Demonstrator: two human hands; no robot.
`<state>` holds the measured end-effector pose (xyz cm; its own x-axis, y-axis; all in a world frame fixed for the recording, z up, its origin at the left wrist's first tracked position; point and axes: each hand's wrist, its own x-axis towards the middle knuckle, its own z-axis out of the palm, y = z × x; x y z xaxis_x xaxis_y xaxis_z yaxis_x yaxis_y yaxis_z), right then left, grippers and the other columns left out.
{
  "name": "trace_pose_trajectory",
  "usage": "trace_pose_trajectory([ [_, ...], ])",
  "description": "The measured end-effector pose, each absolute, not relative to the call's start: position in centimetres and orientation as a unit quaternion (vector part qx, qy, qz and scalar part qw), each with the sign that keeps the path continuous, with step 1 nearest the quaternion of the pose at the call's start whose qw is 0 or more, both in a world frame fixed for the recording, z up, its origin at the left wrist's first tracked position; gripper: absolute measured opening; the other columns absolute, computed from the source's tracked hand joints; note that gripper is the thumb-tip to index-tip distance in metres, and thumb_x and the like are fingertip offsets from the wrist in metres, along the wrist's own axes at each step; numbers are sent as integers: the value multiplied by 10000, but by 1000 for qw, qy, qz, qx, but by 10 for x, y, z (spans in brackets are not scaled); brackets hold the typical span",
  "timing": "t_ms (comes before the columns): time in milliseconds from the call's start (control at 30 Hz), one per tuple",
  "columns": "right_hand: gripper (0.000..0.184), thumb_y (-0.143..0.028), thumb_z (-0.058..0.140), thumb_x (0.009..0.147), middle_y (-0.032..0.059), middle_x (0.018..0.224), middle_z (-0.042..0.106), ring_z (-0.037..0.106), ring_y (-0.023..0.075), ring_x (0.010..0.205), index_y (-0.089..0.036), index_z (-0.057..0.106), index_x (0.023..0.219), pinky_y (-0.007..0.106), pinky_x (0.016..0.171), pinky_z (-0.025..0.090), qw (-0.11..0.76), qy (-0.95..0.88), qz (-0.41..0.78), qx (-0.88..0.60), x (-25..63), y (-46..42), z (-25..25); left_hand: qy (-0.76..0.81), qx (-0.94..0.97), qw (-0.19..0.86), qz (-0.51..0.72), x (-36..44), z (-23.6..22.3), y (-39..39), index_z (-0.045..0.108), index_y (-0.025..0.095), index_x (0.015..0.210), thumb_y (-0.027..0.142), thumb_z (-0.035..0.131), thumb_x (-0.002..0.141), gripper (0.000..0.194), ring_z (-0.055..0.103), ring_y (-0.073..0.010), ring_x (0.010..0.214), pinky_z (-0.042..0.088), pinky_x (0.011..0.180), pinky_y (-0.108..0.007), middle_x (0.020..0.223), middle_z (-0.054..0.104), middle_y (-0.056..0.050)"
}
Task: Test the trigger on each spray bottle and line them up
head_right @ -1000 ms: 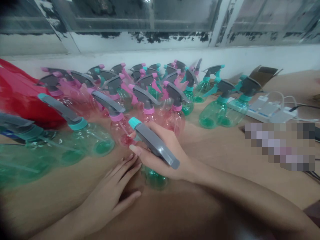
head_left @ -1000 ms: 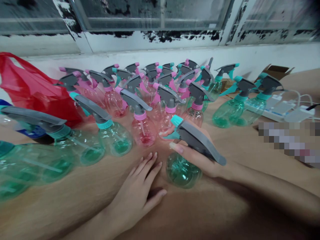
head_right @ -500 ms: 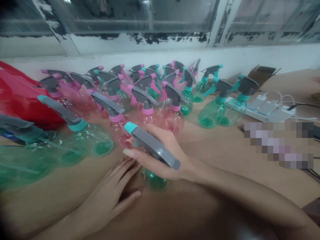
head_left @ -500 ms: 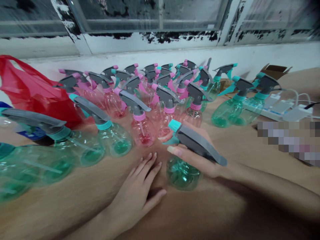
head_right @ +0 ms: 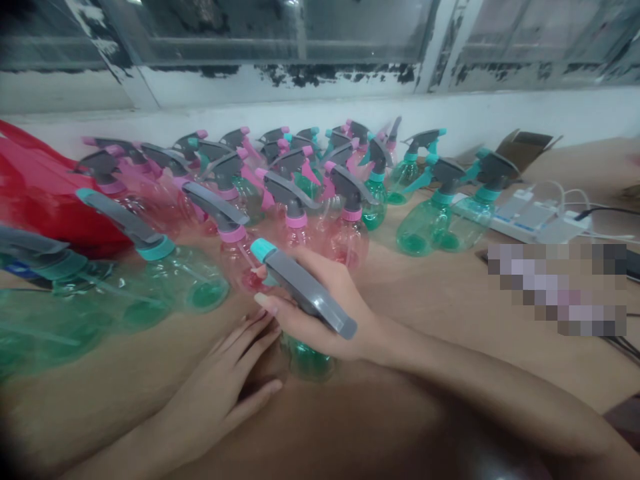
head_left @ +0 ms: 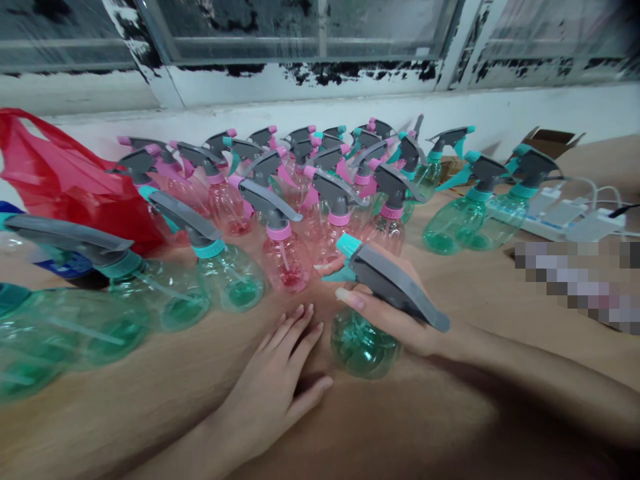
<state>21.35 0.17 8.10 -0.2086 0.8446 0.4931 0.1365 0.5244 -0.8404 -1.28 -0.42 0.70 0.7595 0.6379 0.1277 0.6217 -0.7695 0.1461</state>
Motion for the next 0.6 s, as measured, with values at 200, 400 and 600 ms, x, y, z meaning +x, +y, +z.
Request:
trace_pose_trajectory([
  [200,126,-271,654,836,-28,813,613,594,130,676,-242,563,918,286,643,509,516,-706,328,-359,214,3,79,340,936,44,83,-12,5,-3,405,132,1431,487,525,943,615,351,-341,1377,353,1078,-530,1511,370,-163],
  [400,152,-288,659,825,-19,793,634,605,131,664,-224,576,935,283,636,514,516,-704,324,-365,213,2,80,336,938,34,79,-13,5,-3,395,129,1436,494,513,947,621,359,-343,1372,367,1066,-535,1506,373,-175],
  [600,235,-341,729,757,-29,734,618,600,119,587,-225,572,888,245,535,499,515,-689,351,-369,213,-1,80,338,935,42,96,-13,6,-4,416,140,1425,464,533,937,598,378,-362,1356,393,1047,-538,1507,376,-163],
])
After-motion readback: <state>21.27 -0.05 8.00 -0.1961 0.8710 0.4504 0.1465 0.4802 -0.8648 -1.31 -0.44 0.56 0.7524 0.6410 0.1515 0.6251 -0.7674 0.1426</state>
